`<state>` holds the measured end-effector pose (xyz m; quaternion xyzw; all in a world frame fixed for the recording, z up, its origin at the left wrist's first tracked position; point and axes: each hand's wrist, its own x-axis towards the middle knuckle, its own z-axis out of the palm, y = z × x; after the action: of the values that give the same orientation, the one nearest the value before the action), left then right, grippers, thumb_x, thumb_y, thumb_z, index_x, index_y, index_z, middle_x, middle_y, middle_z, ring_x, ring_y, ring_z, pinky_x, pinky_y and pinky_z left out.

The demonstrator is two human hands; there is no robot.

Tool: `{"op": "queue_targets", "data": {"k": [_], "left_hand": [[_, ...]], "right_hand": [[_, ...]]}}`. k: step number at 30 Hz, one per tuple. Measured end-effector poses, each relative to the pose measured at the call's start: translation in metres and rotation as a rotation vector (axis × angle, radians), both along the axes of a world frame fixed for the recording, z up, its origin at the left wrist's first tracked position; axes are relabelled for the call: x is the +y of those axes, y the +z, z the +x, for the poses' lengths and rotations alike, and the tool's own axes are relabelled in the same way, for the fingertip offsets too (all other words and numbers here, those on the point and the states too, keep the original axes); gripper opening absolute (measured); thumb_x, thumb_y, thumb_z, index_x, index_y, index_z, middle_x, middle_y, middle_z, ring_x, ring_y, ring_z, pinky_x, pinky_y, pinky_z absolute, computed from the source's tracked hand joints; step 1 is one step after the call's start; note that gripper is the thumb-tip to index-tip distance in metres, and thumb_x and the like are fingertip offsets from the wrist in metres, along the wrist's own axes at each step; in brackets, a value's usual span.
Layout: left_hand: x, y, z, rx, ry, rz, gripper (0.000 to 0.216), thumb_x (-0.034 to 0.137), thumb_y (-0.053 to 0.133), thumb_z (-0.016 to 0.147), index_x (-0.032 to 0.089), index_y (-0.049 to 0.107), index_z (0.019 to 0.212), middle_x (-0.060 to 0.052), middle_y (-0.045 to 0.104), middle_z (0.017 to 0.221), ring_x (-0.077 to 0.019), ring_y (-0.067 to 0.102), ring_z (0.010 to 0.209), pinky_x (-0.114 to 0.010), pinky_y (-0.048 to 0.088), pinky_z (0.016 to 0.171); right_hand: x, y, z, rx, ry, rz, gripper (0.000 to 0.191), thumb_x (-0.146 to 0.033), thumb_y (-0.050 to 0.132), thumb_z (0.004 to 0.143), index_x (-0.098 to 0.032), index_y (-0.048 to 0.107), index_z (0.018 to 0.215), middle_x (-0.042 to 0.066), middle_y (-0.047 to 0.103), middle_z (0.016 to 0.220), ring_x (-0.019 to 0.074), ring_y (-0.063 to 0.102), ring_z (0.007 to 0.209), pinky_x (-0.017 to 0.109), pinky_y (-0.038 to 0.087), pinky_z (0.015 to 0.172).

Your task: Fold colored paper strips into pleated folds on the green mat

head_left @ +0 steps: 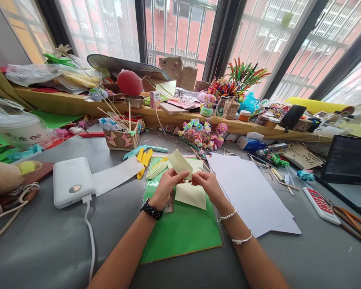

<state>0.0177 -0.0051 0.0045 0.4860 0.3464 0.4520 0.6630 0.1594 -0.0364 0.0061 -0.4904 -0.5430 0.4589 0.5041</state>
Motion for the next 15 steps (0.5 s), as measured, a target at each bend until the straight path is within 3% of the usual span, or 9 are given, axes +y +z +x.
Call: {"op": "queue_targets", "data": {"k": [4,15], "left_hand": [[0.0001,-0.001,-0.0003,-0.008,0.007,0.029,0.032,0.032,0.068,0.059,0.013,0.063,0.084,-0.007,0.065,0.085,-0.0175,0.058,0.073,-0.028,0.043,0.066],[-0.0024,0.0015,0.001,0.033,0.054,0.037,0.033,0.034,0.068,0.057,0.013,0.063,0.082,-0.007,0.066,0.081,-0.0169,0.058,0.071,-0.027,0.043,0.065]], "right_hand": [[0.0013,-0.0032,0.0001,0.065,0.017,-0.054,0.028,-0.042,0.058,0.067,-0.016,0.064,0.064,0.002,0.062,0.061,0.0109,0.054,0.056,0.026,0.044,0.06],[0.0026,-0.0063,-0.0007,0.009,-0.008,0.0,0.024,-0.04,0.058,0.068,-0.017,0.063,0.063,0.001,0.062,0.06,0.0113,0.054,0.056,0.026,0.044,0.059]]}}
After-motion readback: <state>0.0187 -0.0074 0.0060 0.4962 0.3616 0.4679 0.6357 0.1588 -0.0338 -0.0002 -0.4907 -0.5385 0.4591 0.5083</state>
